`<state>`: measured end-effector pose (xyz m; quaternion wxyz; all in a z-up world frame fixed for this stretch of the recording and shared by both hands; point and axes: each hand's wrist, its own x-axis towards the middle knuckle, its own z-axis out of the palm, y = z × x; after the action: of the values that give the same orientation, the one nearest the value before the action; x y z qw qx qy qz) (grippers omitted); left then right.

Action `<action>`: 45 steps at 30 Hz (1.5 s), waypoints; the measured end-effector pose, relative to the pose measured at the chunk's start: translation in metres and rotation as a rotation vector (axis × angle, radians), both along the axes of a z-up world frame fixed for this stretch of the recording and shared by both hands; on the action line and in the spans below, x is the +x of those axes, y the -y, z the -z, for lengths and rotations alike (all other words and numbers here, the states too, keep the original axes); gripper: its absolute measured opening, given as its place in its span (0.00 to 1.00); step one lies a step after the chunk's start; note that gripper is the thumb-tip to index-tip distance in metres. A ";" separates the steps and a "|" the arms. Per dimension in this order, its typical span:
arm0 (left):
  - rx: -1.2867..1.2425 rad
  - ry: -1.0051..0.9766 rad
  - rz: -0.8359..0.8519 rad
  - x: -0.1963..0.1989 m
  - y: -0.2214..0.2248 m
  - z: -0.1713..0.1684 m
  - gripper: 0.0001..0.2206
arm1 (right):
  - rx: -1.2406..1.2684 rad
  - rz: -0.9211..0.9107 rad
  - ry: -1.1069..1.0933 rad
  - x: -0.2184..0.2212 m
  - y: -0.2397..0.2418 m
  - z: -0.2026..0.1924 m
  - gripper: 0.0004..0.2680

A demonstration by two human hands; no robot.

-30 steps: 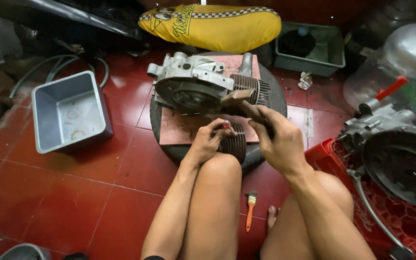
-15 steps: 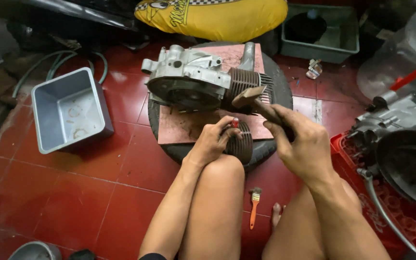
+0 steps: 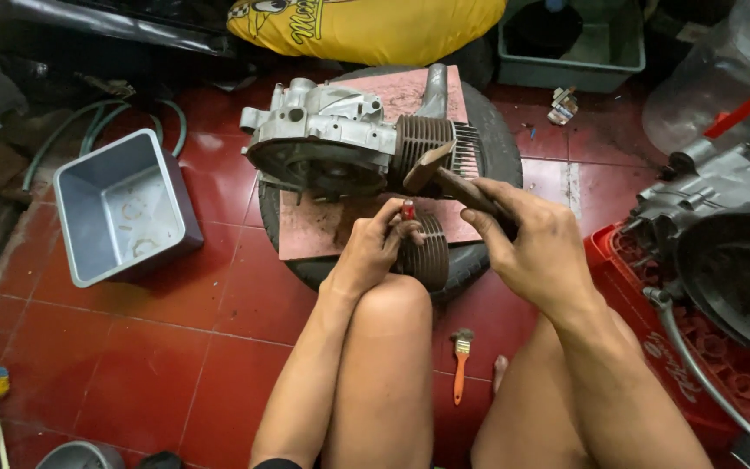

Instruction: Cleaning debris from the cooling fins of a motorcycle cylinder block using a hammer and a small metal tool.

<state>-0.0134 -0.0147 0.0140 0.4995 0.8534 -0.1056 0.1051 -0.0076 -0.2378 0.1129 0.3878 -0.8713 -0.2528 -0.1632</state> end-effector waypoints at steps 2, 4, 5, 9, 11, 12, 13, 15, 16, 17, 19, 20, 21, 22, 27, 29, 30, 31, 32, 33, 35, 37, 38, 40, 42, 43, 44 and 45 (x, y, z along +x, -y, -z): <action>0.007 0.011 -0.014 -0.002 -0.001 0.000 0.05 | -0.004 0.001 0.005 0.000 0.001 0.000 0.10; 0.017 0.028 -0.021 -0.002 -0.004 -0.003 0.05 | -0.003 0.010 0.017 0.001 0.002 0.001 0.10; 0.007 0.030 -0.039 -0.004 -0.007 -0.004 0.04 | 0.001 0.005 0.004 0.001 0.002 0.002 0.10; -0.042 0.014 -0.077 -0.008 -0.021 -0.001 0.05 | -0.015 0.014 -0.047 -0.001 0.001 -0.003 0.10; -0.075 0.025 -0.077 -0.004 -0.026 0.003 0.05 | -0.013 -0.004 -0.056 0.002 0.003 0.000 0.10; -0.112 0.034 -0.073 -0.004 -0.029 0.005 0.06 | -0.015 -0.017 -0.065 0.003 0.004 0.001 0.10; -0.111 0.036 -0.078 -0.004 -0.031 0.010 0.06 | -0.013 -0.022 -0.063 0.004 0.004 0.002 0.10; -0.205 0.049 -0.076 -0.002 -0.036 0.018 0.09 | -0.041 0.011 -0.051 0.005 0.003 0.004 0.10; -0.203 0.055 -0.080 -0.002 -0.034 0.016 0.09 | -0.039 0.007 -0.046 0.007 0.004 0.004 0.10; -0.224 0.060 -0.089 -0.003 -0.032 0.015 0.08 | -0.052 0.010 -0.038 0.008 0.004 0.004 0.11; -0.250 0.064 -0.109 -0.004 -0.032 0.017 0.08 | -0.070 0.003 -0.032 0.010 0.002 0.005 0.11; -0.230 0.069 -0.113 -0.004 -0.033 0.020 0.08 | -0.072 0.023 -0.034 0.010 0.001 0.005 0.11; -0.213 0.075 -0.115 -0.003 -0.033 0.022 0.08 | -0.078 0.045 -0.034 0.011 0.001 0.004 0.11; -0.222 0.075 -0.127 -0.005 -0.032 0.023 0.08 | -0.087 0.034 -0.034 0.012 0.000 0.006 0.11; -0.177 0.063 -0.124 -0.003 -0.028 0.018 0.07 | -0.120 0.068 -0.058 0.015 0.000 0.012 0.11; -0.178 0.075 -0.133 -0.002 -0.027 0.018 0.07 | -0.125 0.065 -0.116 0.015 0.001 0.014 0.11; -0.179 0.089 -0.145 -0.001 -0.028 0.018 0.07 | -0.130 0.060 -0.174 0.015 0.001 0.015 0.10; -0.178 0.086 -0.141 -0.002 -0.029 0.018 0.07 | -0.129 0.063 -0.176 0.016 -0.003 0.013 0.10; -0.214 0.059 -0.158 -0.002 -0.031 0.018 0.08 | -0.182 0.059 -0.390 0.018 -0.006 0.011 0.12; -0.253 0.032 -0.180 -0.004 -0.033 0.018 0.09 | -0.238 0.051 -0.603 0.019 -0.010 0.009 0.14; -0.254 0.006 -0.201 -0.002 -0.037 0.022 0.09 | -0.087 0.007 -0.733 0.031 -0.011 0.042 0.14; -0.252 -0.014 -0.221 -0.002 -0.040 0.017 0.09 | 0.070 -0.038 -0.853 0.034 -0.020 0.059 0.14; -0.271 -0.051 -0.211 -0.003 -0.042 0.011 0.11 | 0.008 -0.043 -0.806 0.032 -0.028 0.059 0.14; -0.291 -0.081 -0.211 0.003 -0.052 0.016 0.12 | -0.056 -0.058 -0.753 0.021 -0.047 0.052 0.13; -0.266 -0.051 -0.115 0.021 -0.067 0.040 0.16 | -0.126 0.015 -0.816 0.005 -0.068 0.035 0.17; -0.270 -0.046 -0.117 0.026 -0.067 0.032 0.16 | -0.131 0.014 -0.811 0.009 -0.069 0.039 0.17; -0.158 -0.129 -0.077 0.031 -0.067 0.025 0.20 | 0.008 0.045 -0.878 0.014 -0.071 0.043 0.17; -0.049 -0.217 -0.036 0.035 -0.066 0.019 0.24 | 0.146 0.079 -0.946 0.016 -0.070 0.048 0.17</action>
<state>0.0211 0.0513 -0.0050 0.5265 0.8492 -0.0330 0.0237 0.0083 -0.1675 0.0654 0.5141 -0.8292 -0.0032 0.2192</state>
